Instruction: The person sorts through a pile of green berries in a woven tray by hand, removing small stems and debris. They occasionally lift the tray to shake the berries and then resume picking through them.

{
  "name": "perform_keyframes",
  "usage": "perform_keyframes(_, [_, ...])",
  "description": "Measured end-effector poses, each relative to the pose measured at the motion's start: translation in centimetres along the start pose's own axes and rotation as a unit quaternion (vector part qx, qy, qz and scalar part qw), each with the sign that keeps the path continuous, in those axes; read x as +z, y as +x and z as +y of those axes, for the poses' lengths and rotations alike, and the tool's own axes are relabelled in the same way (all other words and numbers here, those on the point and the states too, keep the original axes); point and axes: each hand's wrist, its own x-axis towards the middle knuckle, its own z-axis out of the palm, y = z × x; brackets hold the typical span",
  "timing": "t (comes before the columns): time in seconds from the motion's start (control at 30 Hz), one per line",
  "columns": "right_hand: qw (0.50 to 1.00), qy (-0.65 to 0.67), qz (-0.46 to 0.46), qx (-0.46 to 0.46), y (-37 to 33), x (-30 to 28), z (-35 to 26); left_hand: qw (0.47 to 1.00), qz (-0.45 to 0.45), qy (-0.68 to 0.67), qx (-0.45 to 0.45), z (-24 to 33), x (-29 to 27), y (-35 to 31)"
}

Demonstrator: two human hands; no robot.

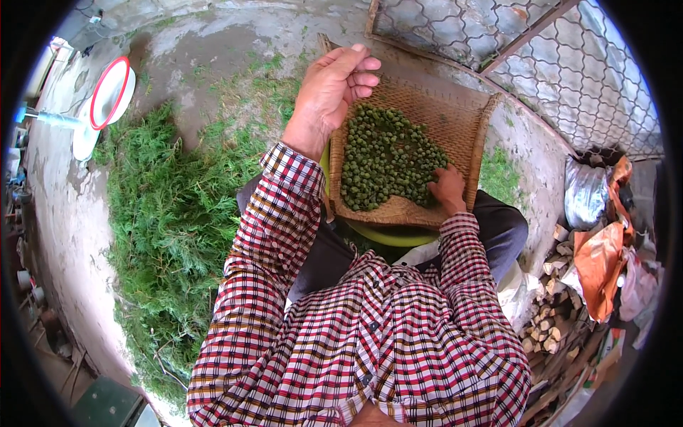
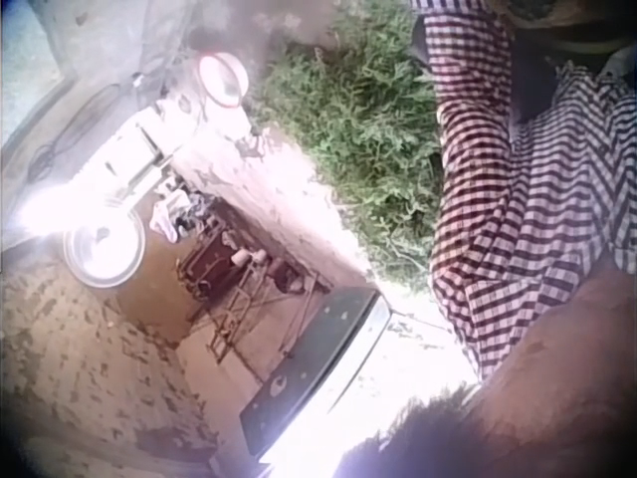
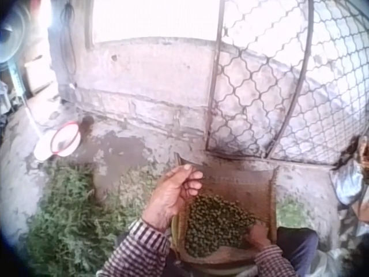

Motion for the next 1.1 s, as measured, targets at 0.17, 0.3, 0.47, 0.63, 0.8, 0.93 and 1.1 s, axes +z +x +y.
perform_keyframes(0.17, [0.985,0.143,0.013,-0.098,2.5,0.2,-2.6,1.000,0.000,-0.004,0.005,0.2,0.1,-0.1])
perform_keyframes(0.3, [0.972,0.200,0.030,-0.118,4.9,0.8,-6.0,1.000,0.015,-0.007,0.003,0.4,0.5,-0.4])
perform_keyframes(0.47, [0.984,0.176,-0.022,-0.012,6.5,1.5,-9.0,1.000,0.016,-0.014,0.005,0.3,0.1,-0.3])
perform_keyframes(0.63, [0.979,0.203,0.012,0.017,6.8,2.1,-9.4,1.000,0.016,-0.014,0.007,0.4,0.0,-0.4])
perform_keyframes(0.8, [0.952,0.304,0.009,-0.019,6.4,2.8,-7.1,1.000,0.010,-0.008,0.001,0.1,0.1,-0.1])
perform_keyframes(0.93, [0.863,0.502,-0.050,0.020,2.9,-0.2,-5.7,1.000,0.000,0.000,-0.001,0.1,-0.1,-0.1])
perform_keyframes(1.1, [0.772,0.629,-0.090,-0.010,0.0,-3.1,-4.8,0.987,0.012,0.156,-0.030,-2.1,1.0,-0.6])
